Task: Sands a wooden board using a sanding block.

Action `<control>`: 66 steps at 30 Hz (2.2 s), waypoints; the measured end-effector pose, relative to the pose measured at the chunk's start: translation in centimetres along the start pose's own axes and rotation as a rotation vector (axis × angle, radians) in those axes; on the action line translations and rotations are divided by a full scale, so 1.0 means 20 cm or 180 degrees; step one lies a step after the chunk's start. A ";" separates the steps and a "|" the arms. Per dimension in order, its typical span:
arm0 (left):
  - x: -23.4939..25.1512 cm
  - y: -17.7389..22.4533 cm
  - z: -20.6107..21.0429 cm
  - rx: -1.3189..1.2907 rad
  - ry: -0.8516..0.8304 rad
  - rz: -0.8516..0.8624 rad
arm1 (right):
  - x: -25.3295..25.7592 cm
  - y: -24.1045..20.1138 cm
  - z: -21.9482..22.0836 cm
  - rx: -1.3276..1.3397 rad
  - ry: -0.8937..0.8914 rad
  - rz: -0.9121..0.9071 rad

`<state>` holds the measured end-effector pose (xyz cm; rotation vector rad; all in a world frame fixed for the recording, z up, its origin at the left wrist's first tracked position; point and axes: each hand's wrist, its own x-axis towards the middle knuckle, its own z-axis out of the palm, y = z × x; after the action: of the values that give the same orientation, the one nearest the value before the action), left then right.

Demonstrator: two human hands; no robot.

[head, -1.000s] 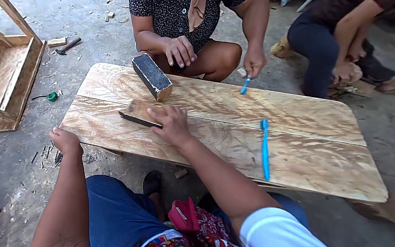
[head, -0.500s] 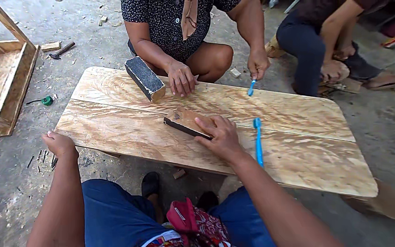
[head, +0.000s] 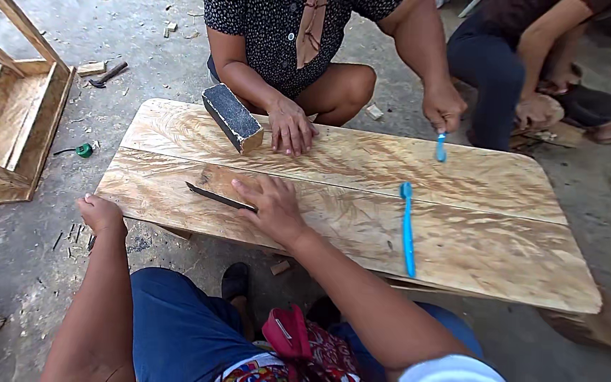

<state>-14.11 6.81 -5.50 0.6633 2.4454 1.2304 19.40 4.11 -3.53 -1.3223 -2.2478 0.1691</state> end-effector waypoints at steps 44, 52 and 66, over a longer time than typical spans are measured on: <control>0.00 -0.02 0.02 -0.0380 0.0069 -0.0067 | 0.45 -0.31 0.13 0.0101 -0.1030 0.0331; 0.03 -0.05 0.05 -0.0556 0.0069 -0.0012 | -0.37 0.28 -0.21 -0.0276 0.0133 0.0310; -0.01 0.01 0.01 -0.0222 0.0071 -0.0098 | 0.48 -0.31 0.17 0.0151 -0.0975 0.0210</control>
<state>-13.75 6.86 -5.40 0.5938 2.4091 1.3112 9.09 9.59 -0.59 -1.4262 -2.4322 0.4747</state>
